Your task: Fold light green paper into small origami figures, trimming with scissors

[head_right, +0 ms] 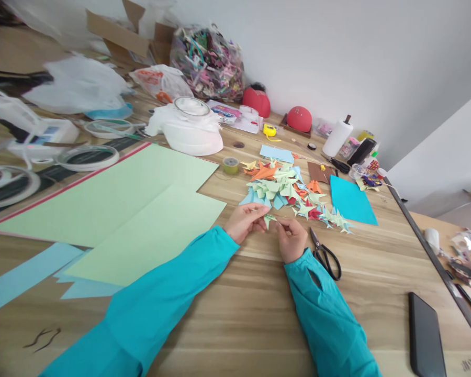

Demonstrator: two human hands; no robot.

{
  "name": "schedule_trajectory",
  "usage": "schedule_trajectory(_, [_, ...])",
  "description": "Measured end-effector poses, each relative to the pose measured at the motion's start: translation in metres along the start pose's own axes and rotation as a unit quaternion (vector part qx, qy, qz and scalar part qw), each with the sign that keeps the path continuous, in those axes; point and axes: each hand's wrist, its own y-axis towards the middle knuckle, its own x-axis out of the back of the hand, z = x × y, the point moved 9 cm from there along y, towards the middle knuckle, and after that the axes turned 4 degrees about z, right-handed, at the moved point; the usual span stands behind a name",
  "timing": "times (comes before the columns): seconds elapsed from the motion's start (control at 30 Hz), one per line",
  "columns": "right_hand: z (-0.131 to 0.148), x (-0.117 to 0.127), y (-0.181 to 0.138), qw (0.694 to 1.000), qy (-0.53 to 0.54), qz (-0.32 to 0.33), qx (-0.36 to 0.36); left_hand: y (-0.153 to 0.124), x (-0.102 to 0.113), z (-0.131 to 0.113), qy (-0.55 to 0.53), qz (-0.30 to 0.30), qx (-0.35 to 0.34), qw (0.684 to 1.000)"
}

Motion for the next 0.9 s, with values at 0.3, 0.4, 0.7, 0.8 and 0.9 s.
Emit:
schedule_trajectory(0.3, [0.005,-0.002,0.000,0.998,-0.052,0.012,0.016,0.000,-0.003,-0.002,0.040,0.029,-0.031,0.998])
schedule_trajectory(0.4, [0.001,-0.004,0.000,0.999,-0.044,0.022,-0.001,0.000,0.000,-0.004,0.034,0.016,-0.049,0.998])
schedule_trajectory(0.7, [-0.001,-0.005,0.001,0.999,-0.030,0.031,-0.015,0.004,0.003,-0.003,0.058,0.013,-0.072,0.996])
schedule_trajectory(0.8, [-0.006,-0.005,0.001,0.999,0.012,0.028,-0.026,0.004,0.003,-0.006,0.081,0.012,-0.098,0.992])
schedule_trajectory(0.9, [-0.012,-0.004,0.003,0.997,0.059,0.015,-0.050,0.003,0.003,-0.009,0.095,0.012,-0.108,0.990])
